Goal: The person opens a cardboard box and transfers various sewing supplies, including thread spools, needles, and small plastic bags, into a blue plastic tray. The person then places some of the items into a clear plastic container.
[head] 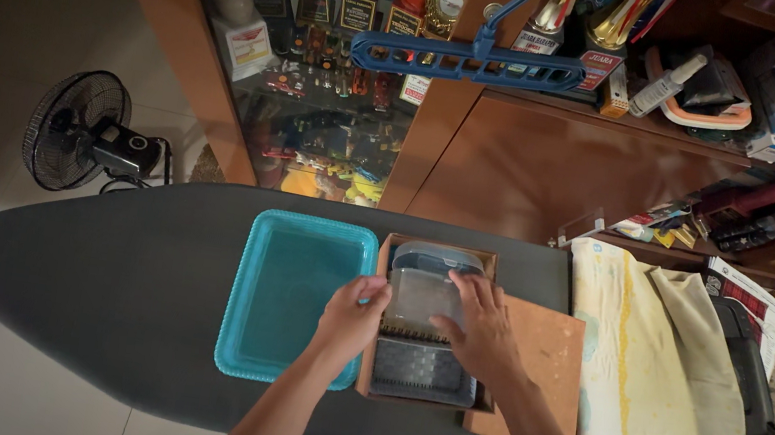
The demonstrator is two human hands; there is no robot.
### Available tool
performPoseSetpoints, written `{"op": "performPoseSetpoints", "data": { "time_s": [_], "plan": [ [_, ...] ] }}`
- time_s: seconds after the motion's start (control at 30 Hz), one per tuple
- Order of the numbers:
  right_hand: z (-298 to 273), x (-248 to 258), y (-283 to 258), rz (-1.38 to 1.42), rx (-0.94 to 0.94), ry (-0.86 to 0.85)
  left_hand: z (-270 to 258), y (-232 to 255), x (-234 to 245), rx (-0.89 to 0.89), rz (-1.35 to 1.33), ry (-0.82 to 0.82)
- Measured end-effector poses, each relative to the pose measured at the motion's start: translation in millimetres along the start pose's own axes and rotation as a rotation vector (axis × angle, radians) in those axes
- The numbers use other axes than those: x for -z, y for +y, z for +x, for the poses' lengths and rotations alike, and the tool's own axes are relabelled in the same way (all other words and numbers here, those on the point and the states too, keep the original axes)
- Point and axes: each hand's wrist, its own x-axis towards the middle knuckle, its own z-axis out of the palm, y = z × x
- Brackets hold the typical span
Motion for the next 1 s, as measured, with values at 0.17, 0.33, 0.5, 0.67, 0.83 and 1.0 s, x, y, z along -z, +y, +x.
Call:
{"op": "performPoseSetpoints", "data": {
  "time_s": [0.17, 0.33, 0.5, 0.67, 0.83, 1.0],
  "plan": [
    [0, 15, -13, 0.021, -0.159, -0.156, 1, 4, 1, -0.038, -0.024, 0.006],
    [-16, 41, -45, 0.024, -0.062, 0.031, 2, 12, 12, -0.029, -0.111, -0.088],
    [-12, 48, -82, -0.021, 0.143, 0.132, 2, 21, 35, -0.253, -0.391, -0.125],
    [8, 40, -127, 0.013, 0.236, 0.137, -6, 15, 78, -0.246, -0.264, -0.005],
    [14, 33, -154, 0.132, 0.342, 0.279, -2, -13, 117, -0.268, -0.246, 0.195],
    [0, 13, -133, 0.097, 0.099, 0.178, -3, -37, 157, -0.395, -0.284, 0.306]
  ]
}}
